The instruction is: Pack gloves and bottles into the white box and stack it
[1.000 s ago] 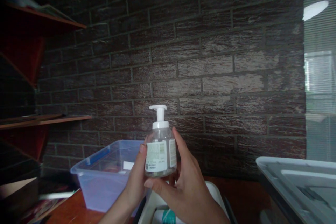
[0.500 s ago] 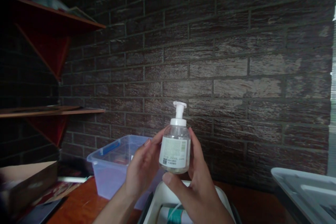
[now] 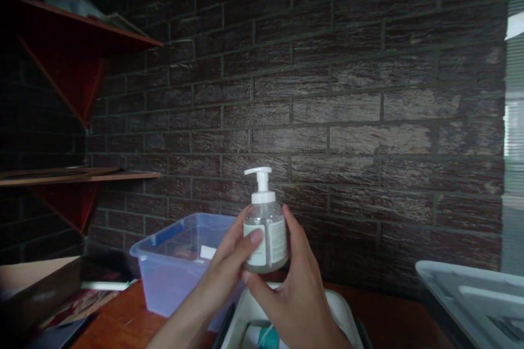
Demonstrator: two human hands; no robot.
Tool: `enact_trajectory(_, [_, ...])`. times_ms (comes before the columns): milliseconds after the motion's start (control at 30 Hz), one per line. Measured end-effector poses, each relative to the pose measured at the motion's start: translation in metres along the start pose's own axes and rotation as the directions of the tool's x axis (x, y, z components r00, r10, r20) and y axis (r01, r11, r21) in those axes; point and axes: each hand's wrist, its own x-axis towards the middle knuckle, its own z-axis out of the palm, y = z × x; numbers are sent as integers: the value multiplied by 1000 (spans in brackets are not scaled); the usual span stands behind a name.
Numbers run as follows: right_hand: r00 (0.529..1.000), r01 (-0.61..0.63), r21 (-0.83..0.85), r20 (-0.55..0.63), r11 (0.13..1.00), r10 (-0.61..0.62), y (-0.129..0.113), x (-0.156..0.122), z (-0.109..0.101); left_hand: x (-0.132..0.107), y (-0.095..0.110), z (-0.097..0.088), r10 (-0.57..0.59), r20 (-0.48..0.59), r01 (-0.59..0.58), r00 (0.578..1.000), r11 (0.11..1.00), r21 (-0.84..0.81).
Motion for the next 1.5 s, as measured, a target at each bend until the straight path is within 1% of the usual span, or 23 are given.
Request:
enact_trajectory(100, [999, -16, 59, 48, 998, 13, -1, 1, -1, 2, -4, 0, -2, -100, -2, 995, 999, -43])
enact_trajectory(200, [998, 0, 92, 70, 996, -6, -1, 2, -3, 4, -7, -1, -14, -159, -4, 987, 994, -109])
enact_trajectory(300, [998, 50, 75, 37, 996, -53, 2, 3, -4, 6, -8, -3, -5, -141, -14, 990, 992, -129])
enact_trajectory(367, [994, 110, 37, -17, 993, -110, 6, 4, -4, 6, -7, -4, 32, -118, -41, 992, 996, -74])
enact_trajectory(467, [976, 195, -70, -89, 978, -201, 9, 6, -5, 6, -5, -4, 85, -73, -82, 994, 996, 42])
enact_trajectory(533, [967, 223, -129, -99, 966, -236, 9, 6, -6, 6, -4, -3, 102, -61, -97, 993, 993, 73])
enact_trajectory(600, [962, 234, -162, -103, 959, -252, 7, 7, -7, 6, -5, -1, 111, -81, -108, 991, 993, 51])
enact_trajectory(667, [962, 228, -183, -109, 956, -250, 6, 6, -7, 7, -5, 2, 97, -104, -98, 990, 995, -4])
enact_trajectory(733, [969, 200, -167, -113, 965, -220, 5, 7, -8, 8, -6, 4, 50, -108, -58, 993, 996, -70])
enact_trajectory(800, [980, 161, -102, -103, 982, -172, 5, 7, -8, 8, -6, 4, 7, -99, -19, 995, 993, -118])
enact_trajectory(867, [989, 127, -38, -70, 991, -130, 5, 7, -8, 7, -6, 2, -26, -74, 15, 997, 990, -138])
enact_trajectory(967, [992, 121, -19, -31, 992, -121, 6, 7, -7, 6, -5, -2, -34, -44, 29, 998, 994, -105])
enact_trajectory(1100, [980, 176, -127, -68, 976, -186, 5, 8, -7, 4, -2, -4, -1, 21, 1, 1000, 1000, 4])
enact_trajectory(1200, [977, 183, -190, -73, 964, -200, 5, 8, -7, 3, -1, -2, -11, 50, 10, 999, 1000, 30])
enact_trajectory(1300, [978, 183, -203, -59, 962, -199, 5, 9, -7, 4, -3, 0, -30, 24, 30, 999, 999, 13])
enact_trajectory(1500, [980, 179, -158, -60, 971, -191, 4, 9, -7, 5, -7, 0, -38, -91, 35, 995, 999, -33])
